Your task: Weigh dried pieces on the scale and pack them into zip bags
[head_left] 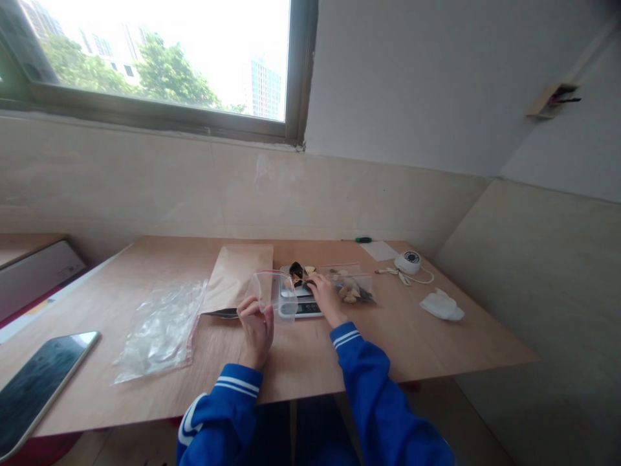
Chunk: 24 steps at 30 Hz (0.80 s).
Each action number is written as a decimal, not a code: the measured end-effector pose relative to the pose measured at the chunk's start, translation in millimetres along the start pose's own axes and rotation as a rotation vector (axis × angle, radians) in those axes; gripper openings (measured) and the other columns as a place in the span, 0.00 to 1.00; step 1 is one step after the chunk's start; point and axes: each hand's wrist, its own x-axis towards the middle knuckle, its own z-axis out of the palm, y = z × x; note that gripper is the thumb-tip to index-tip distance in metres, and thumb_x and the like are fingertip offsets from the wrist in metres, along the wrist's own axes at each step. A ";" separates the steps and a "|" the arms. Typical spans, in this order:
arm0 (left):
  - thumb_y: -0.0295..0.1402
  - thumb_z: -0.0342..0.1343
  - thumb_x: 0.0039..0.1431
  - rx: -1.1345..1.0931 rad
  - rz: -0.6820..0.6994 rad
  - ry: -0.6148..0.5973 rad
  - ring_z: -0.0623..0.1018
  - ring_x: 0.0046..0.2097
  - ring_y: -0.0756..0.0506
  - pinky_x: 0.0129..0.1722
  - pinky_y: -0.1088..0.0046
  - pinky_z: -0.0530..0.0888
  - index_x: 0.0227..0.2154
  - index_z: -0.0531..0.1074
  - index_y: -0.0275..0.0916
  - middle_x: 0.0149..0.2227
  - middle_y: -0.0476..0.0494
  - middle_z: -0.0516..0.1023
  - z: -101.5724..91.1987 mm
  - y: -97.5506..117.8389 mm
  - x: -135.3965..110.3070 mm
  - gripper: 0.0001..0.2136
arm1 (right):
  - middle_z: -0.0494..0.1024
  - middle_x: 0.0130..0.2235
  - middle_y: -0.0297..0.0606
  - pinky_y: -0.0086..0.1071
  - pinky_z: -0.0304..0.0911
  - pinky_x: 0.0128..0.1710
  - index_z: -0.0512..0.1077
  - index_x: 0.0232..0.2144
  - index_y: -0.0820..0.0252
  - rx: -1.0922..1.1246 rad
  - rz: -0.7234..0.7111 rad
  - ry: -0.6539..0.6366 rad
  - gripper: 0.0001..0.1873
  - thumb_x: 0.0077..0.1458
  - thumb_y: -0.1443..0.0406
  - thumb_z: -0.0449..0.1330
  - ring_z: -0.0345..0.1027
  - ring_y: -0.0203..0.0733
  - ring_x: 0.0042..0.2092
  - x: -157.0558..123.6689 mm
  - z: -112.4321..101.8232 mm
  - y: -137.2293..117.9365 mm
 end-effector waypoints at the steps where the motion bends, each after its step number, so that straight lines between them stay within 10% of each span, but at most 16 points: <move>1: 0.34 0.51 0.59 0.008 0.001 -0.009 0.70 0.46 0.45 0.43 0.63 0.70 0.36 0.58 0.41 0.41 0.41 0.67 0.5 0.0 -0.1 0.07 | 0.76 0.37 0.42 0.40 0.65 0.44 0.75 0.33 0.59 0.057 0.032 0.019 0.09 0.56 0.69 0.54 0.70 0.46 0.41 1.8 -3.8 -2.7; 6: 0.33 0.51 0.59 0.049 -0.009 -0.063 0.70 0.46 0.44 0.44 0.62 0.70 0.37 0.59 0.39 0.41 0.40 0.66 1.0 -1.4 -2.9 0.07 | 0.79 0.37 0.43 0.37 0.68 0.38 0.74 0.38 0.62 0.551 0.273 0.079 0.13 0.55 0.59 0.58 0.72 0.43 0.37 15.7 -31.2 -37.4; 12: 0.33 0.52 0.59 0.033 -0.023 -0.101 0.70 0.47 0.44 0.43 0.63 0.71 0.38 0.59 0.40 0.42 0.40 0.65 2.0 -2.4 -4.7 0.08 | 0.78 0.43 0.40 0.34 0.69 0.42 0.73 0.43 0.57 0.810 0.213 -0.183 0.18 0.50 0.57 0.63 0.73 0.41 0.42 23.8 -44.4 -85.8; 19: 0.31 0.50 0.60 0.039 0.008 -0.070 0.69 0.46 0.45 0.42 0.64 0.71 0.36 0.57 0.39 0.41 0.40 0.64 2.8 0.8 -1.6 0.06 | 0.73 0.51 0.44 0.41 0.59 0.54 0.71 0.48 0.57 0.326 0.098 0.013 0.18 0.61 0.59 0.50 0.64 0.45 0.55 31.7 -21.5 -53.1; 24: 0.32 0.50 0.60 0.024 0.014 -0.070 0.70 0.45 0.45 0.41 0.65 0.72 0.36 0.57 0.39 0.42 0.41 0.64 3.4 -1.7 -3.2 0.07 | 0.55 0.64 0.45 0.52 0.46 0.58 0.59 0.60 0.47 -0.129 0.115 -0.361 0.33 0.53 0.52 0.59 0.46 0.58 0.63 36.0 5.8 -13.9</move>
